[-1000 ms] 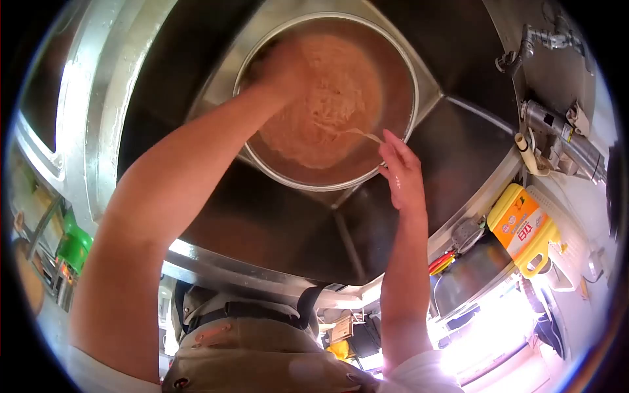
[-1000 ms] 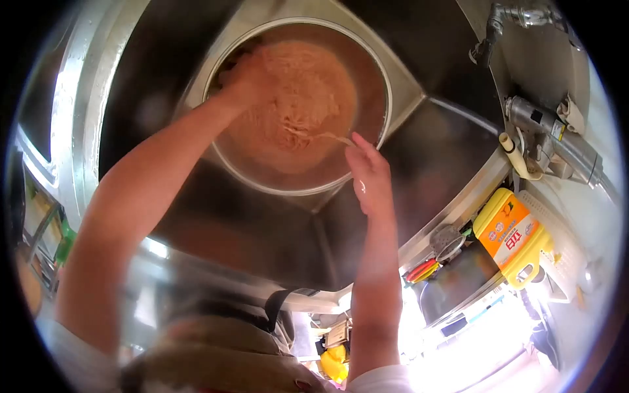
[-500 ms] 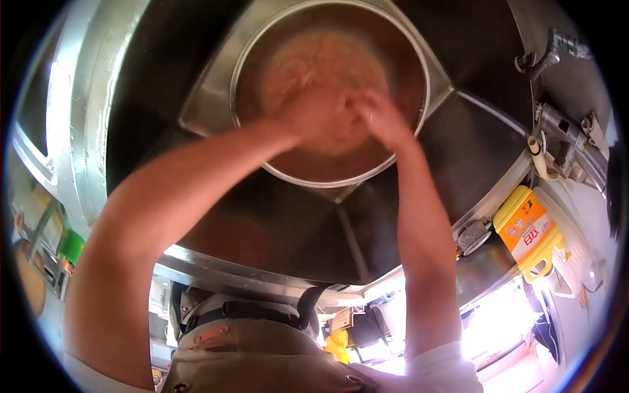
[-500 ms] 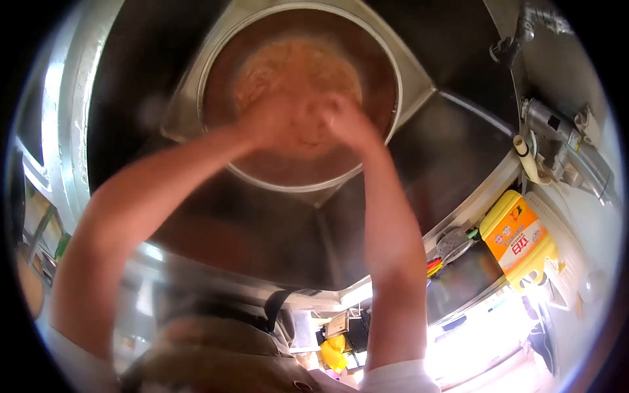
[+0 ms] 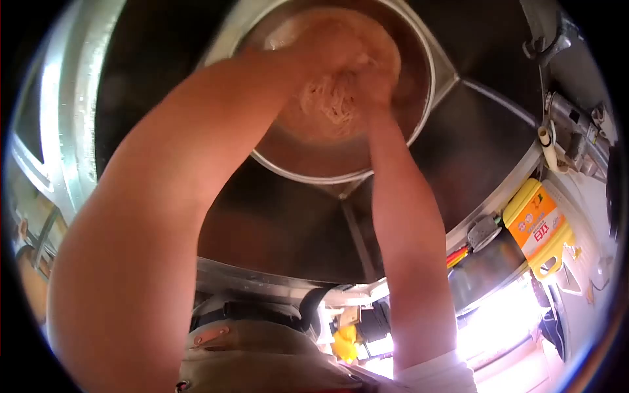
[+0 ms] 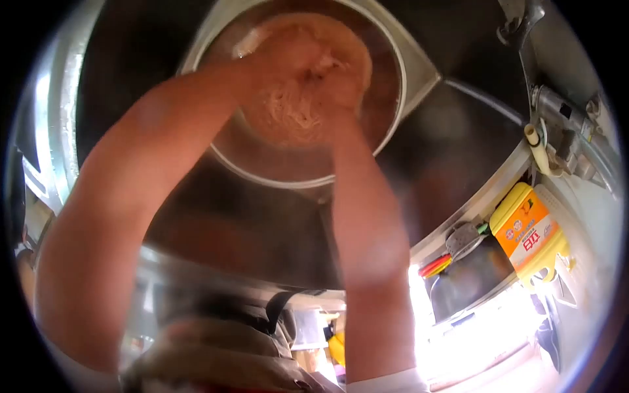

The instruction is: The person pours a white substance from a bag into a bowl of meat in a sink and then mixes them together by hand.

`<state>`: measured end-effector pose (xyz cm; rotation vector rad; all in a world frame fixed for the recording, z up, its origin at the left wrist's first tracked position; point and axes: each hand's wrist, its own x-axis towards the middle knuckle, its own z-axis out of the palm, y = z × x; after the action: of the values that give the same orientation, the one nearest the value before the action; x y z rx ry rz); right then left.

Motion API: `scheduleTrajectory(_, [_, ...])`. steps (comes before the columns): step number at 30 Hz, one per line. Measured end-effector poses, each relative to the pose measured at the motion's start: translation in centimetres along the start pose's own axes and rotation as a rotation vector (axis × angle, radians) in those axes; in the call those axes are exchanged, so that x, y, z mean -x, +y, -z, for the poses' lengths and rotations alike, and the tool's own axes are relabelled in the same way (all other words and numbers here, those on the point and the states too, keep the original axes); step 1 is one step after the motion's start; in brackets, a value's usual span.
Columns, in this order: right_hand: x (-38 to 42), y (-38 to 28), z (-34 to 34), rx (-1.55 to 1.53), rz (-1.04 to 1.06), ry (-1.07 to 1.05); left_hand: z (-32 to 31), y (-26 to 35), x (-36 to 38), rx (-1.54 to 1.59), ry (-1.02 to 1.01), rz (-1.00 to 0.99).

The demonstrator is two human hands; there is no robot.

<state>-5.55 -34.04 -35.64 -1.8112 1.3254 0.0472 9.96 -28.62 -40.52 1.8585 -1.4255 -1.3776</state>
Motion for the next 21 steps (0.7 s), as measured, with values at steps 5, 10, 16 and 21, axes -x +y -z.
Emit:
scheduleTrajectory(5, [8.6, 1.9, 1.8, 0.485, 0.509, 0.016, -2.2, 6.2, 11.4, -0.663, 0.435, -0.297])
scheduleTrajectory(10, [8.3, 7.6, -4.1, 0.778, 0.488, -0.017, -10.7, 1.5, 11.4, -0.412, 0.403, -0.011])
scheduleTrajectory(16, [2.8, 7.7, -6.9, -0.031, -0.011, 0.344, -4.4, 2.5, 4.4, 0.045, 0.187, 0.115])
scheduleTrajectory(21, [7.0, -0.1, 0.1, -0.986, -0.614, -0.241, 2.0, 6.8, 4.2, 0.731, 0.066, 0.13])
